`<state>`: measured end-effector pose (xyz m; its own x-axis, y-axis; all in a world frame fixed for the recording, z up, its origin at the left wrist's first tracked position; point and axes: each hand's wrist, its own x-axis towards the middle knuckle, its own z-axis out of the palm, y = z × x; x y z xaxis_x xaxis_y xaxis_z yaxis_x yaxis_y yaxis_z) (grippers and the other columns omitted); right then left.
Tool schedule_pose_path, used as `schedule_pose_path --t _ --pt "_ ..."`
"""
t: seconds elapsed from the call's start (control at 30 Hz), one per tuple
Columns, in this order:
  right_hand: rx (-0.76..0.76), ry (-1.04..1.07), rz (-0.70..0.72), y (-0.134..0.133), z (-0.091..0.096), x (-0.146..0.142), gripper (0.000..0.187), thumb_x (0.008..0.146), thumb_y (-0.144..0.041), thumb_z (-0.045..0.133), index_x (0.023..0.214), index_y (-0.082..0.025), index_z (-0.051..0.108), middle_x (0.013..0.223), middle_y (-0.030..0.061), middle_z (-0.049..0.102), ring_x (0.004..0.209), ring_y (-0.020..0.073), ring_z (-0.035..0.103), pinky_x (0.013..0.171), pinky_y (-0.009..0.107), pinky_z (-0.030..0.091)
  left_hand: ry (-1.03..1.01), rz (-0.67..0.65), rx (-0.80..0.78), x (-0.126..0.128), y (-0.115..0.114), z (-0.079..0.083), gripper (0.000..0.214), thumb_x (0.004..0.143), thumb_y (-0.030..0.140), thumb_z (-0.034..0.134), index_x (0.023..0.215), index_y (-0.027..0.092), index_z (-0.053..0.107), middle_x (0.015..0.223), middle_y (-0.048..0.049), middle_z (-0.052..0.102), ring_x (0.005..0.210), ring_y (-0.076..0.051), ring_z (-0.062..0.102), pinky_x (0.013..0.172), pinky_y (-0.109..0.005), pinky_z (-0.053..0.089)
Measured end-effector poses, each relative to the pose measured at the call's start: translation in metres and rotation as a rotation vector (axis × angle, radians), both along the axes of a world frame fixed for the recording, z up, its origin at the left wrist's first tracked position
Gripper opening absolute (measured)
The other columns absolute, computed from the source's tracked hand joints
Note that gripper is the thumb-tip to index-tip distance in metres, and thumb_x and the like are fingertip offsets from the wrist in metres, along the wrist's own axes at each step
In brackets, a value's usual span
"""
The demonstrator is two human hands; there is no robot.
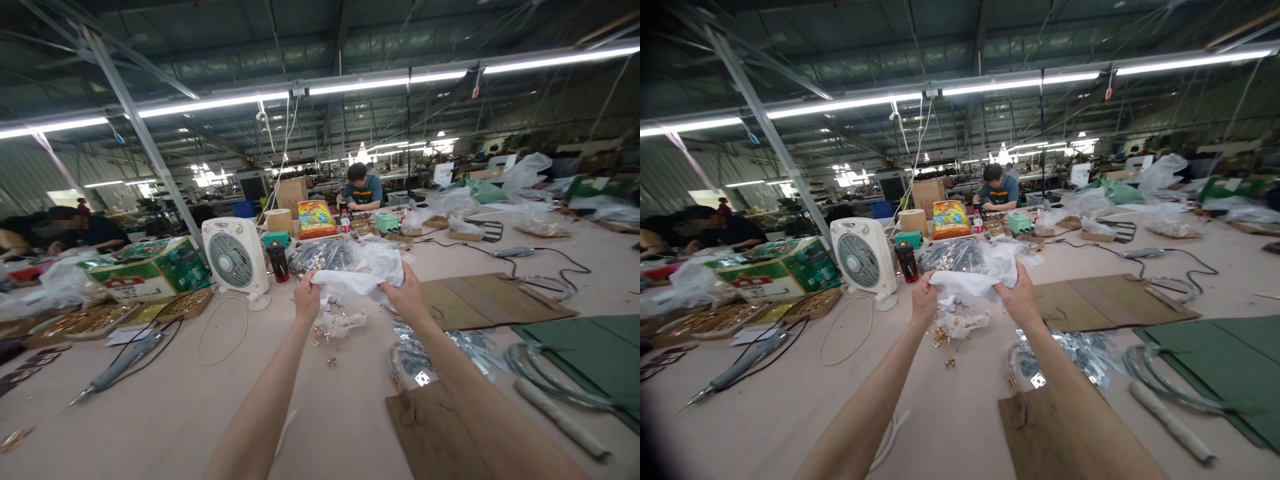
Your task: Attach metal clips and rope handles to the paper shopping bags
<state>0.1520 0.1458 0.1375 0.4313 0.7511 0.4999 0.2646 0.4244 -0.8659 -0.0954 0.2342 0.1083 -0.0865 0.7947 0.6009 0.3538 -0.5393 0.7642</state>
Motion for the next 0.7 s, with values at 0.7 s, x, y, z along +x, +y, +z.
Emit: schedule_pose_path --t 0.7 --pt "-0.542 0.734 0.411 -0.086 -0.108 -0.033 0.032 0.079 -0.039 0.081 0.103 -0.019 0.075 0.097 0.0102 0.082 0.082 0.0277 0.078 0.077 0.037 0.062 0.265 -0.267 -0.437 -0.069 -0.138 -0.035 0.027 0.079 0.03 0.046 0.07 0.022 0.071 0.077 -0.0031 0.073 0.078 -0.024 0.065 0.073 -0.031 0.048"
